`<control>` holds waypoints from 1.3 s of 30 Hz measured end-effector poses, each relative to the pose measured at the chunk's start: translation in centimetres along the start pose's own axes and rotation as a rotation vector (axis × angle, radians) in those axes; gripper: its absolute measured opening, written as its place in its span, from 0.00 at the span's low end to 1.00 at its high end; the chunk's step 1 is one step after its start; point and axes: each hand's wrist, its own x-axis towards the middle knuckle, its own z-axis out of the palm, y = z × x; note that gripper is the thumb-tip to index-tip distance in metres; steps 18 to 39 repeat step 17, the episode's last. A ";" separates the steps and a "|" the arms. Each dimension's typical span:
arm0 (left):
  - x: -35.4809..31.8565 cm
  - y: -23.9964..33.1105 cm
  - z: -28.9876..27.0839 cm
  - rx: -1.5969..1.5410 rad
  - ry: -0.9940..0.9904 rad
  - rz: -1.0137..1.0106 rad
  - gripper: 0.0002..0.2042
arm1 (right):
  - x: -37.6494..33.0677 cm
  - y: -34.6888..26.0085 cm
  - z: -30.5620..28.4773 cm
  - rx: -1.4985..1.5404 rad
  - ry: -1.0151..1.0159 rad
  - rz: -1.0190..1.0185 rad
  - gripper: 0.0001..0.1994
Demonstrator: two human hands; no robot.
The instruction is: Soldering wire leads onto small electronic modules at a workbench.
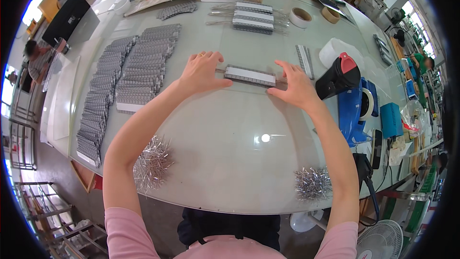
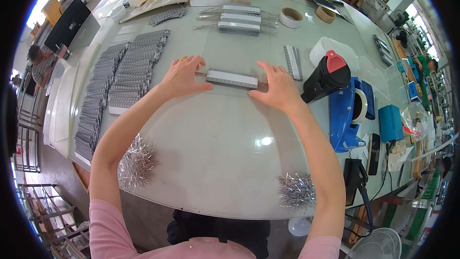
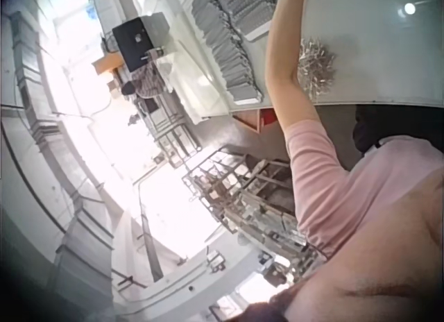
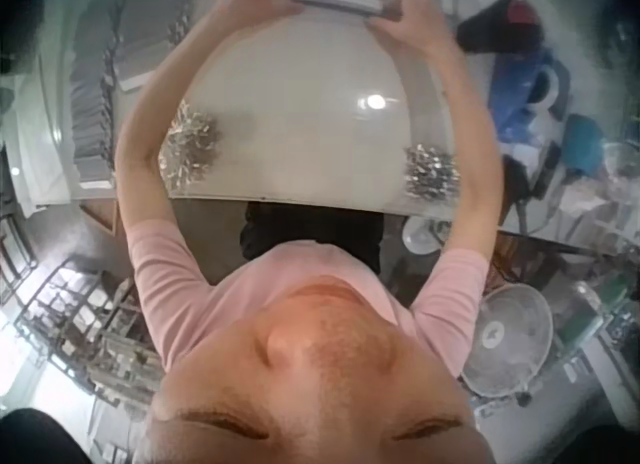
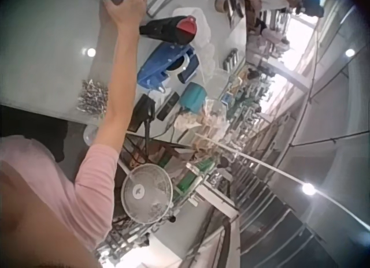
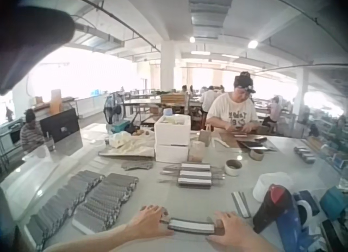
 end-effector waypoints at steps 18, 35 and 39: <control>0.5 2.3 1.5 -0.078 -0.146 0.295 0.43 | 1.9 -1.5 1.9 0.008 -0.111 -0.144 0.44; 0.5 2.3 1.5 -0.078 -0.146 0.295 0.43 | 1.9 -1.5 1.9 0.008 -0.111 -0.144 0.44; 0.5 2.3 1.5 -0.078 -0.146 0.295 0.43 | 1.9 -1.5 1.9 0.008 -0.111 -0.144 0.44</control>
